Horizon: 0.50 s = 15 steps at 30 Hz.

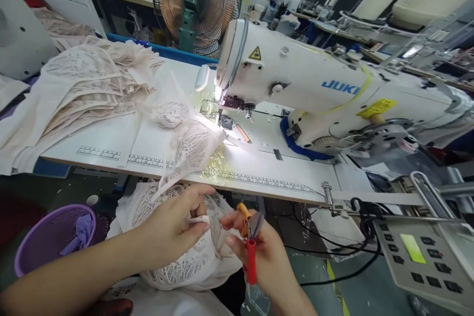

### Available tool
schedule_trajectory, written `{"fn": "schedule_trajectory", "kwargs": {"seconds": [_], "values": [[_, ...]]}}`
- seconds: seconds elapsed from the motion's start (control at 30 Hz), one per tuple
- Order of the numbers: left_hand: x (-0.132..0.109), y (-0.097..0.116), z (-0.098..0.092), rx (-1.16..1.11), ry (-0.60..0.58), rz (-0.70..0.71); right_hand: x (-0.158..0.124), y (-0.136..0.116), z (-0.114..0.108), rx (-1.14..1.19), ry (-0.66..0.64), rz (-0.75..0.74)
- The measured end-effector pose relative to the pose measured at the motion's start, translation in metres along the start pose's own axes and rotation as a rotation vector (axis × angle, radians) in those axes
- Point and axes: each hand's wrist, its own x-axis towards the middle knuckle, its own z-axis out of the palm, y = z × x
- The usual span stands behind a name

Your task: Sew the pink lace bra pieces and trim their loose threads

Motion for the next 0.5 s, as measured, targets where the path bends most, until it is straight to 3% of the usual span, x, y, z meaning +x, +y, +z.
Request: {"fn": "schedule_trajectory", "kwargs": {"seconds": [0.1,0.23,0.5], "values": [[0.003,0.007,0.001,-0.005,-0.072,-0.033,0.014,-0.020,0.002,-0.015,-0.049,-0.054],[0.005,0.013,0.001,-0.002,-0.094,-0.062,0.023,-0.030,0.008,-0.082,-0.139,-0.008],[0.001,-0.004,0.013,-0.171,0.016,-0.108,0.021,-0.015,0.013,0.201,-0.078,0.010]]}}
